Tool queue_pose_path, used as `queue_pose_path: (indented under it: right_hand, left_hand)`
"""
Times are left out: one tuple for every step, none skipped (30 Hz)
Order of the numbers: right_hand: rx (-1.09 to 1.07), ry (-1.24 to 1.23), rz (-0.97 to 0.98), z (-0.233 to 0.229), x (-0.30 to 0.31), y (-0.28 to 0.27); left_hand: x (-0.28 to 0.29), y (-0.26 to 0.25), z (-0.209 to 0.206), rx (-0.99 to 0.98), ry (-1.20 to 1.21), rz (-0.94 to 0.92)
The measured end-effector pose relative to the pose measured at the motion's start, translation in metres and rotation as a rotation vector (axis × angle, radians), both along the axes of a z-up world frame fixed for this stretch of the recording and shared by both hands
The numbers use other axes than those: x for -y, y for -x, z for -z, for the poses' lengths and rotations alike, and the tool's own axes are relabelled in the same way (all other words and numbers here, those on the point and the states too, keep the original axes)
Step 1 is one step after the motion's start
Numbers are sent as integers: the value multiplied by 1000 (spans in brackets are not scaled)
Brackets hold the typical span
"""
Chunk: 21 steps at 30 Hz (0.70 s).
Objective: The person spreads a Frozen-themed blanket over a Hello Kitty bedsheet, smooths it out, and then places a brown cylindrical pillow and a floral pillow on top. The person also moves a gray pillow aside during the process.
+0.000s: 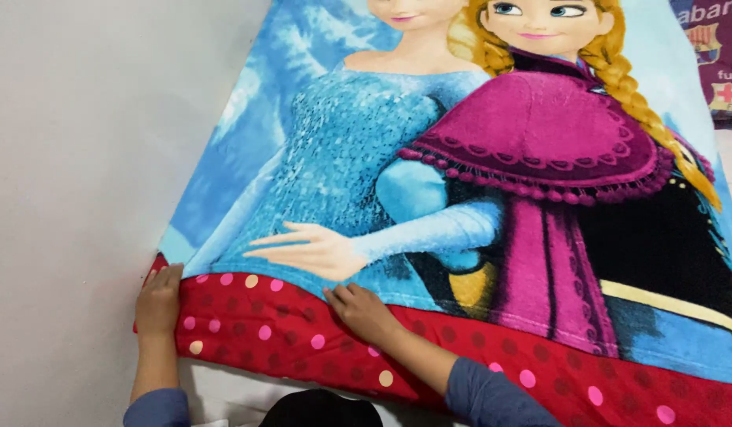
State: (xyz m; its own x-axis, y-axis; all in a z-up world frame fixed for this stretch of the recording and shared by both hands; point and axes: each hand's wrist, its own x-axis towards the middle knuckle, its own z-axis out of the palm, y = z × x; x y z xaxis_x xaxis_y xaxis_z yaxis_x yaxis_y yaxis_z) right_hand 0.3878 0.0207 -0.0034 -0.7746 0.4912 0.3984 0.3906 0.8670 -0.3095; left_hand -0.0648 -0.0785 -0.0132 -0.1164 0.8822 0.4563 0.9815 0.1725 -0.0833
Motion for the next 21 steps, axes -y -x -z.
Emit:
queue_pose_path:
  right_hand:
    - [9, -25, -12, 2, 1, -2]
    - [12, -28, -6, -7, -6, -3]
    - [-26, 89, -39, -17, -13, -6]
    - [-65, 205, -72, -27, -20, -9]
    - [-65, 203, -64, -26, -38, -17]
    - [-76, 246, 34, -24, -56, -26]
    - [-88, 295, 132, -22, -71, -34]
    - [-90, 299, 139, -19, -86, -47]
    - [-72, 184, 248, -16, -101, -62]
    - [-53, 67, 355, -13, -117, -76]
    - [-53, 69, 361, -7, -117, -86]
    - [39, 82, 397, -3, -117, -96]
    - [132, 92, 436, 2, -118, -108]
    - [132, 92, 446, 13, -119, -125]
    - [141, 104, 454, 21, -122, -146]
    - [150, 117, 462, 29, -124, -167]
    - [158, 119, 475, 25, -124, -215]
    - [118, 90, 658, 21, -123, -263]
    - [69, 62, 843, 16, -120, -304]
    - [68, 66, 858, 23, -123, -360]
    - [61, 77, 1064, 31, -121, -415]
  left_hand:
    - [2, -4, -3, -20, -13, -7]
    - [1, -8, -7, -17, -16, -1]
    - [-1, -12, -12, -57, -10, -40]
    - [-4, -17, -17, -97, -4, -79]
    - [-11, -20, -20, -96, -6, -71]
    - [-18, -24, -23, -49, -25, -113]
    - [-21, -27, -27, -4, -38, -156]
    - [-38, -37, -26, -5, -35, -149]
    - [-54, -49, -24, -13, -62, -53]
    - [-70, -60, -22, -20, -90, 43]
    - [-94, -80, -3, -20, -88, 50]
    - [-118, -100, 16, 74, -47, 129]
    - [-145, -123, 36, 168, -8, 213]
    - [-150, -152, 21, 169, -8, 223]
    - [-157, -185, 7, 189, 37, 249]
    - [-164, -218, -7, 208, 83, 276]
    - [-160, -216, -3, 216, 86, 289]
    - [-156, -215, 1, 203, 154, 162]
    - [-153, -207, 2, 178, 222, 37]
    - [-146, -195, 9, 174, 226, 52]
    - [-139, -183, 17, 164, 196, 7]
